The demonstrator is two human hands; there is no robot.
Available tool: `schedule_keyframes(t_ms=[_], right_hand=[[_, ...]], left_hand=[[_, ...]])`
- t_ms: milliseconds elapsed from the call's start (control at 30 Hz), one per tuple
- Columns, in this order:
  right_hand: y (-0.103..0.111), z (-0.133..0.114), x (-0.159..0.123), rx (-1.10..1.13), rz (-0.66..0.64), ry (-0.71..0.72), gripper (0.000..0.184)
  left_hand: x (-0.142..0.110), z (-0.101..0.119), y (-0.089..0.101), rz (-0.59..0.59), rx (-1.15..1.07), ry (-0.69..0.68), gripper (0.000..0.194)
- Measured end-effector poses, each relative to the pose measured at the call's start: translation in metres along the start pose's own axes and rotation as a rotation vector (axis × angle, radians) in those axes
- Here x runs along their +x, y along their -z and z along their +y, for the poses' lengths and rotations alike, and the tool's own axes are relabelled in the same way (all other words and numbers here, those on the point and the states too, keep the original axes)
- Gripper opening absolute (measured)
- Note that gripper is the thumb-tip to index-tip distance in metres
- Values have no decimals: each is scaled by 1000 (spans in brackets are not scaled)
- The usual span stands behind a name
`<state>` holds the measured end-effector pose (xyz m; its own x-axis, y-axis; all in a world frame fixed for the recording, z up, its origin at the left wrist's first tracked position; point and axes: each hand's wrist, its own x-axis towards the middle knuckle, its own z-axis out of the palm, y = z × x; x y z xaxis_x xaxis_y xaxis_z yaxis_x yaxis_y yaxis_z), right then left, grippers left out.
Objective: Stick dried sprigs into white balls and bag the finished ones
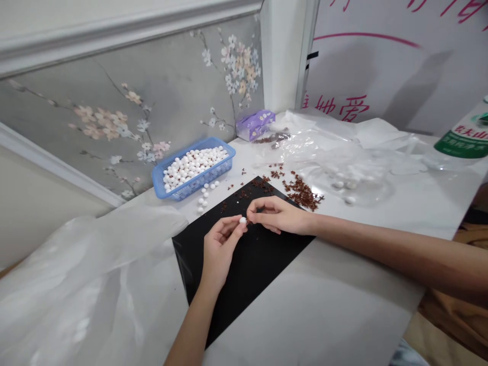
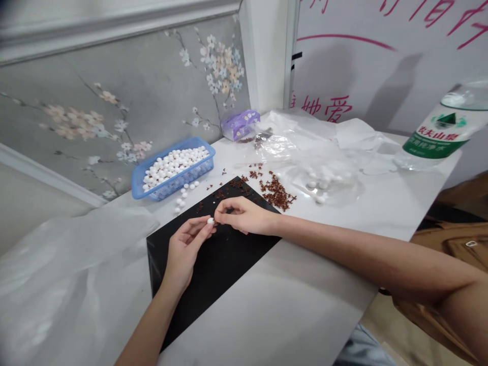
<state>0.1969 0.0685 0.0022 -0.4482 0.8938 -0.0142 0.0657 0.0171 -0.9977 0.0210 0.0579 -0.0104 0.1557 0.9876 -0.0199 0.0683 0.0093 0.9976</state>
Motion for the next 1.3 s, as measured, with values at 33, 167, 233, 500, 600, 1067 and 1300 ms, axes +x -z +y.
schedule_keyframes(t_ms=[33, 167, 233, 500, 600, 1067, 1300], right_hand=[[0, 0, 0, -7, 3, 2, 25], [2, 1, 1, -34, 39, 6, 24], [2, 2, 1, -54, 58, 32, 22], [5, 7, 5, -186, 191, 146, 16], [4, 5, 4, -79, 198, 78, 16], [-3, 2, 0, 0, 53, 21, 16], [-8, 8, 0, 56, 57, 25, 17]], left_hand=[[0, 0, 0, 2, -7, 1, 21], [0, -1, 0, 4, -26, -3, 21], [0, -1, 0, 5, -30, -18, 20], [1, -2, 0, 35, -39, -13, 24], [1, -2, 1, 50, -56, 14, 28], [1, -1, 1, 29, -46, 0, 18], [0, 0, 2, 28, -69, 34, 17]])
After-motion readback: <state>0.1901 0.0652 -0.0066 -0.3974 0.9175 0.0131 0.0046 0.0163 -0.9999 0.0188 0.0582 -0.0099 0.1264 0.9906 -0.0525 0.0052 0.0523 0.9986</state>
